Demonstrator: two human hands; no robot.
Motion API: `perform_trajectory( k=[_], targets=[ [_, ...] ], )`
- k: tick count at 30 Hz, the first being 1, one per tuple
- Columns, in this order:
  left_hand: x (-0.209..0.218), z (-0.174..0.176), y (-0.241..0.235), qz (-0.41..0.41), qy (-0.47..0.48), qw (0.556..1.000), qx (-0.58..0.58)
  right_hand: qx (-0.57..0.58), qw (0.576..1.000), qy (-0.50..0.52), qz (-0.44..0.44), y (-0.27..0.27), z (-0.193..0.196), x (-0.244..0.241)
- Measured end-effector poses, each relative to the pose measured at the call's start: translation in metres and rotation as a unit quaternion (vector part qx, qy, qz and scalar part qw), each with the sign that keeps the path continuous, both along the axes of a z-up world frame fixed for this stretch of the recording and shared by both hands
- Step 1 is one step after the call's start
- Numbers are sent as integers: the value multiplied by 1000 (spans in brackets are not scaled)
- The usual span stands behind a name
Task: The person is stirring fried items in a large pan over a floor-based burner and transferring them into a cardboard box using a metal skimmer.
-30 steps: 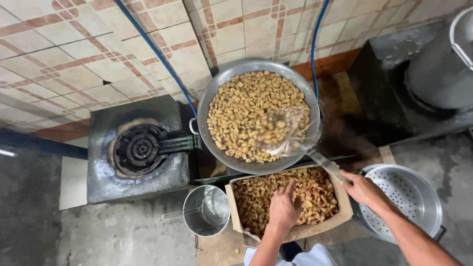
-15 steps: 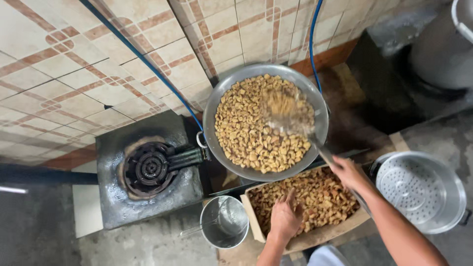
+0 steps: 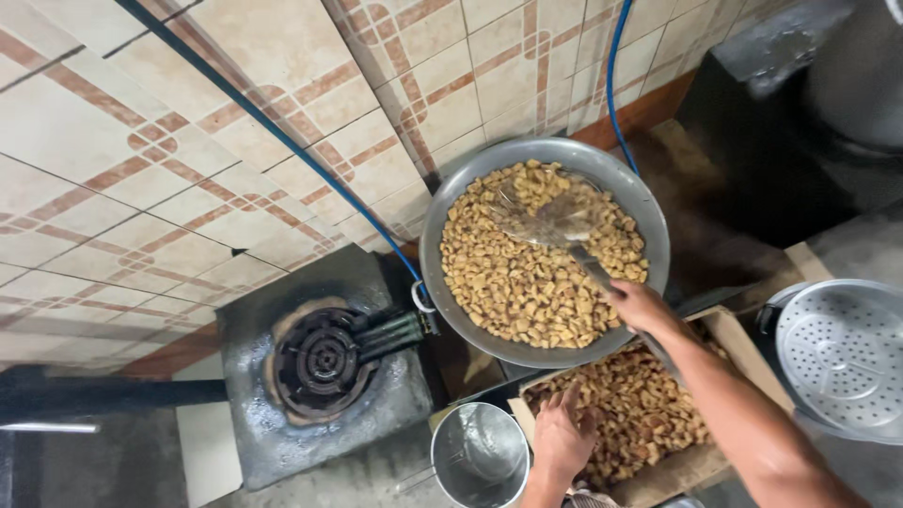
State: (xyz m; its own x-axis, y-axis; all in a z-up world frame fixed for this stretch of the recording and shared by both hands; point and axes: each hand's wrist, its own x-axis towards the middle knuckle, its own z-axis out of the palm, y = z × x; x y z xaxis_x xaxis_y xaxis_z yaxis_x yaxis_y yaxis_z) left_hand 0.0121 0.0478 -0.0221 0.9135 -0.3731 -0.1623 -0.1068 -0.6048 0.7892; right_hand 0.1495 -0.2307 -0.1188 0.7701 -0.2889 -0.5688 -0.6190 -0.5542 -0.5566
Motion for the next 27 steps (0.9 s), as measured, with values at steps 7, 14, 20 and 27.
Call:
perform_trajectory(
  k=[7,14,20,27],
  targets=[
    [19,20,22,8,-11,1000,-26,-66,994,60,67,8,25,22],
    [16,29,38,33,-18,997,-60,-67,987,75,124,58,25,-36],
    [3,20,25,51,-17,998,-31,-70,988,56,122,47,24,-2],
    [-7,21,9,48,-8,998,-26,-155,951,157,214,15,84,-89]
  ],
)
